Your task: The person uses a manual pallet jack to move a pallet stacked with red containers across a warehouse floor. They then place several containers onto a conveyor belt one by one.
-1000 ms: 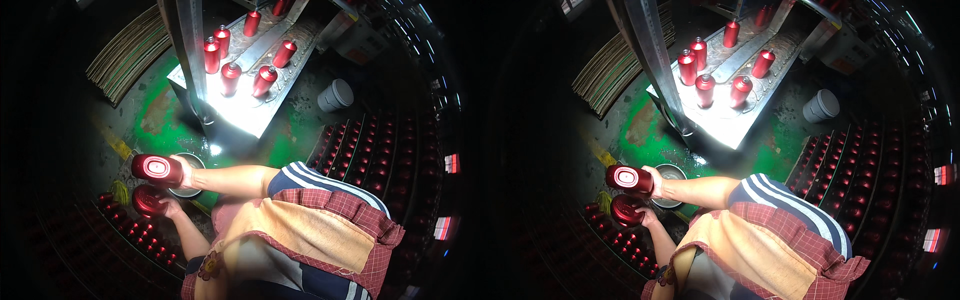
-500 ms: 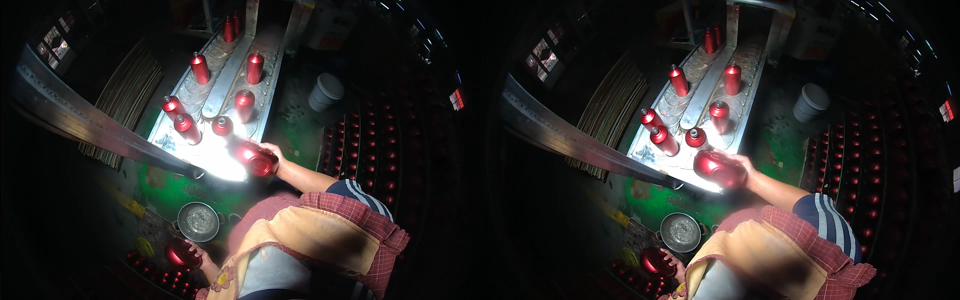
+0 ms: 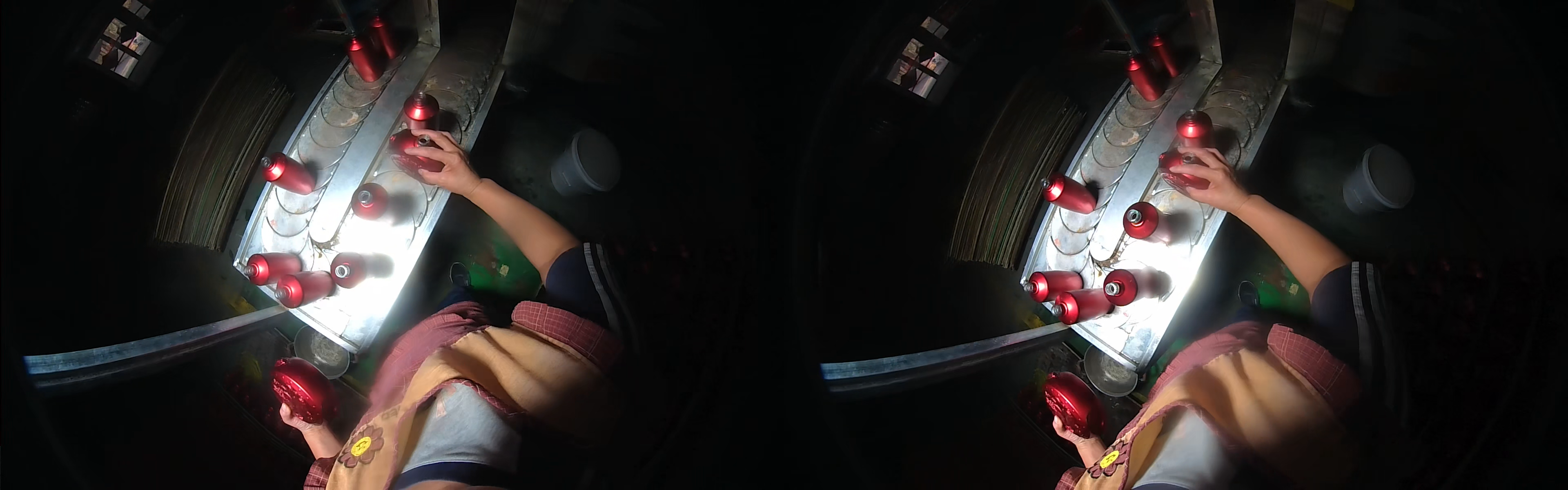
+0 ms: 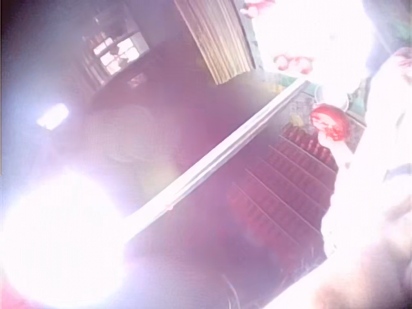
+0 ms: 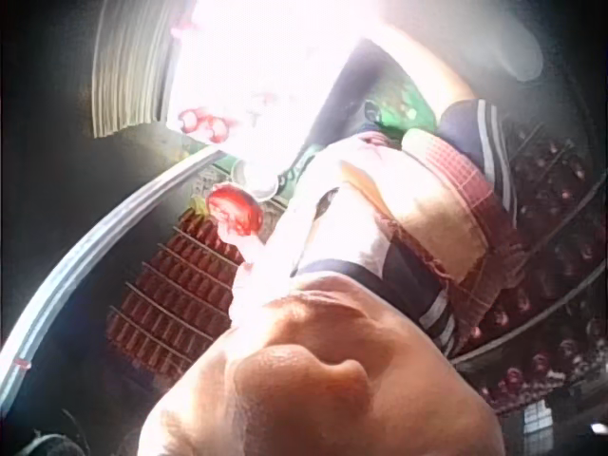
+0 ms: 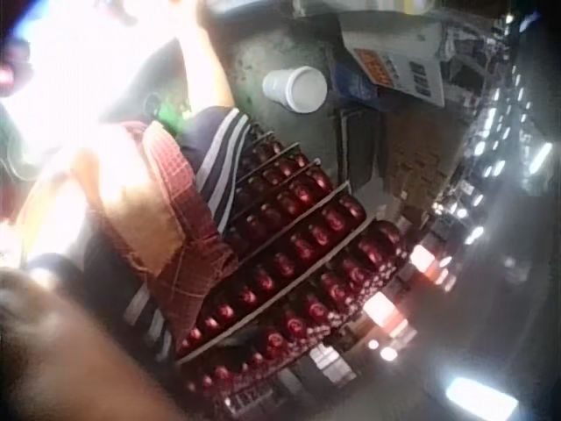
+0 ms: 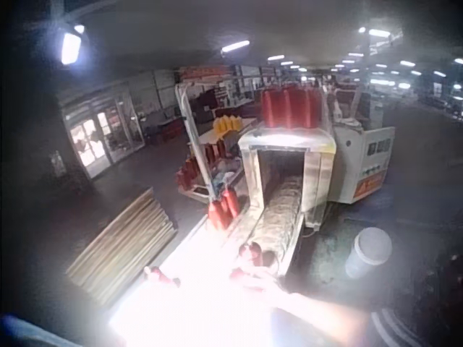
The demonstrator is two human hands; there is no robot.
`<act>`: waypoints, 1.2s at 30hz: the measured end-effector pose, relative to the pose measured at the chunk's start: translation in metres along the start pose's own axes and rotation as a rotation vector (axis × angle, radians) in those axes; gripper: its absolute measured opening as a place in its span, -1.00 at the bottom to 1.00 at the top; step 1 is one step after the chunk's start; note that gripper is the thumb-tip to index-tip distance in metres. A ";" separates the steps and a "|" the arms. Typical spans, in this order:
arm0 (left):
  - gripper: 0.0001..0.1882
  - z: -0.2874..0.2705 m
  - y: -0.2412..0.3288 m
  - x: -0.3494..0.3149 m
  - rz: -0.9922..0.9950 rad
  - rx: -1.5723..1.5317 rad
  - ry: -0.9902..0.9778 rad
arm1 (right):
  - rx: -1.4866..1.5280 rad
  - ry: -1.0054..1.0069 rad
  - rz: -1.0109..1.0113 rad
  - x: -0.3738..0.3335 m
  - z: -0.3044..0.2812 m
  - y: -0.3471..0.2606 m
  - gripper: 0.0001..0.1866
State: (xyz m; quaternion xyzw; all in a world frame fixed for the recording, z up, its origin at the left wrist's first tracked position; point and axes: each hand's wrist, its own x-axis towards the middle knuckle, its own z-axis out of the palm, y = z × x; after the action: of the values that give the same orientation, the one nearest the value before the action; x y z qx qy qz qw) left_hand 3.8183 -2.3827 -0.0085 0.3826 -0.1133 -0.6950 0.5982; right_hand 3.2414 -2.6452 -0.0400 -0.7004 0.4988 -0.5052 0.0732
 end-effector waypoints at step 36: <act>0.06 0.307 -0.107 0.548 0.972 1.746 0.282 | -0.281 0.308 1.010 -0.246 -0.146 -0.076 -0.51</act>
State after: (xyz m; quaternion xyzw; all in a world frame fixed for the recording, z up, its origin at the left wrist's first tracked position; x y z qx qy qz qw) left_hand 3.5379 -2.9506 -0.0825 0.6778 -0.6543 0.0017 0.3352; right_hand 3.1773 -2.3588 -0.0802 -0.2947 0.8408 -0.4325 0.1387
